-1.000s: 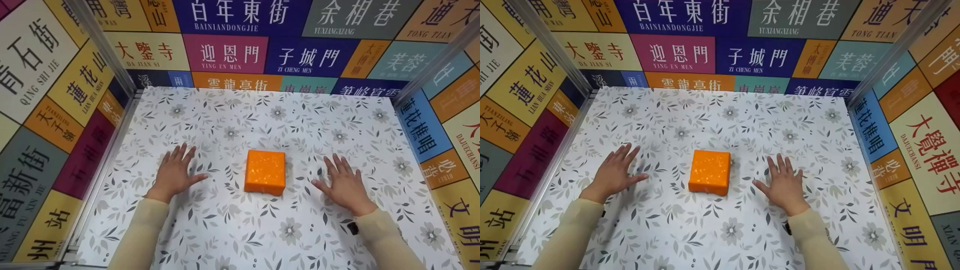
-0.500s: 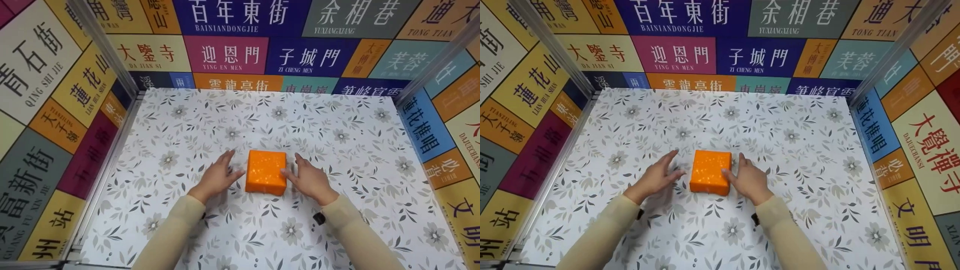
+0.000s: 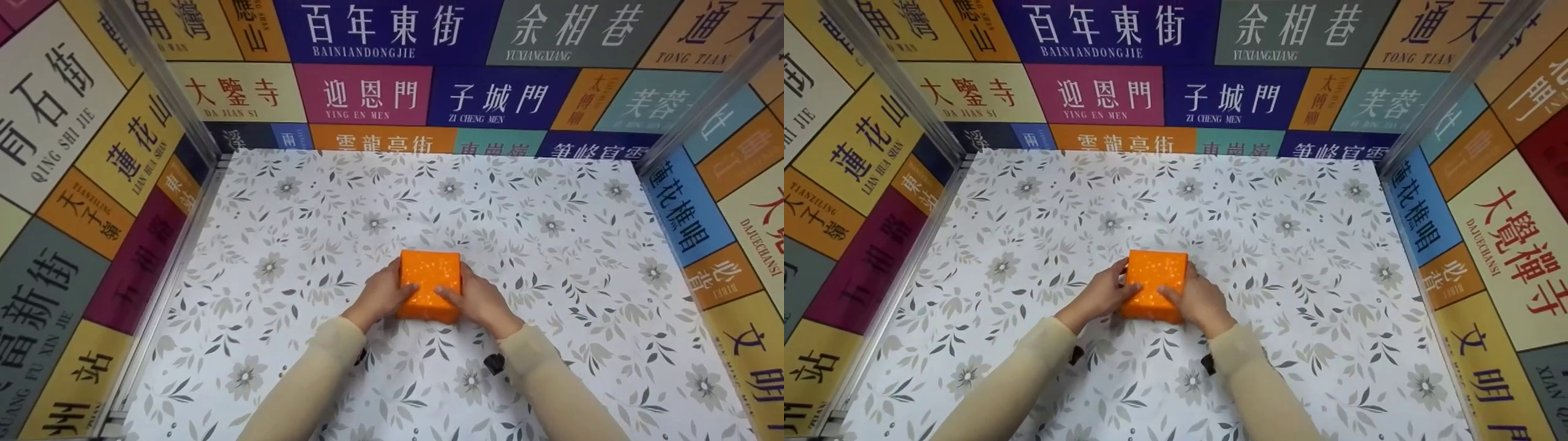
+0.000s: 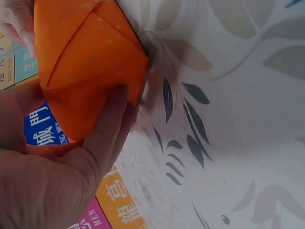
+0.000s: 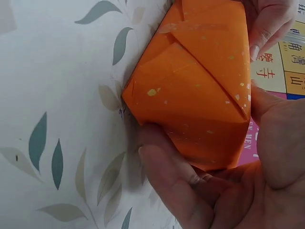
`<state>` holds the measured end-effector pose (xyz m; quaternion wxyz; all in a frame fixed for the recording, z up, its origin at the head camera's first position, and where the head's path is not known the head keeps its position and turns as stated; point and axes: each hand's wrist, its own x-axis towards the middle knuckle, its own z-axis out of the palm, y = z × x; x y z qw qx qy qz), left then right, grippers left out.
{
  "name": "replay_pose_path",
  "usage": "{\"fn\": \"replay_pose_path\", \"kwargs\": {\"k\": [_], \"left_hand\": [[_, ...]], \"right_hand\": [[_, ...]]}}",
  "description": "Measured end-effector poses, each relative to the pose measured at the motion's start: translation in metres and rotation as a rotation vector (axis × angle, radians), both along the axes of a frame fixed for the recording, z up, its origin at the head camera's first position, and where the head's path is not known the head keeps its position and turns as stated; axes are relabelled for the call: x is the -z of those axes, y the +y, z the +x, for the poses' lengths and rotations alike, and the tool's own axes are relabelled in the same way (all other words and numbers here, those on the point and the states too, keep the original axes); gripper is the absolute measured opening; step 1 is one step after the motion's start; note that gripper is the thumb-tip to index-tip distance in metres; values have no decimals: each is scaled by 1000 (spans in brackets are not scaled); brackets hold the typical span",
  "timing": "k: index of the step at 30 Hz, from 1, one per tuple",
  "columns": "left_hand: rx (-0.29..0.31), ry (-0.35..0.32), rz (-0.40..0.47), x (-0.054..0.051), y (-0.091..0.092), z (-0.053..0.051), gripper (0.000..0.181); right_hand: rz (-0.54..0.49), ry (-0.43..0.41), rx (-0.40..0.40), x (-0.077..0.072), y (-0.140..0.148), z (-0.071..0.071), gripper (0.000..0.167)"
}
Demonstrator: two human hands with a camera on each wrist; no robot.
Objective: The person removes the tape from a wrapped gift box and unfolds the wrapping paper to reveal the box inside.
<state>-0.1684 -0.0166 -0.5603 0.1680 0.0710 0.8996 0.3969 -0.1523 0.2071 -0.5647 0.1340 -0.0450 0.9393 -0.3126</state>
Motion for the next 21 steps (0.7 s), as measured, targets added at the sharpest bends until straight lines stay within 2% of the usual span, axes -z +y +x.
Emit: {"fn": "replay_pose_path", "kwargs": {"k": [3,8,14,17,21], "left_hand": [[-17,-41,30,2,0,1,72],[-39,-133,117,3,-5,-5,62],[-106,-247,168,6,-12,-9,65],[-109,-251,172,6,-12,-9,66],[-89,-211,166,6,-11,-7,65]], "right_hand": [[8,13,-1,1,0,2,88],[20,13,4,0,0,2,88],[20,-3,13,-2,-4,1,89],[14,-3,12,-1,-3,1,91],[-11,-10,21,0,0,2,95]]}}
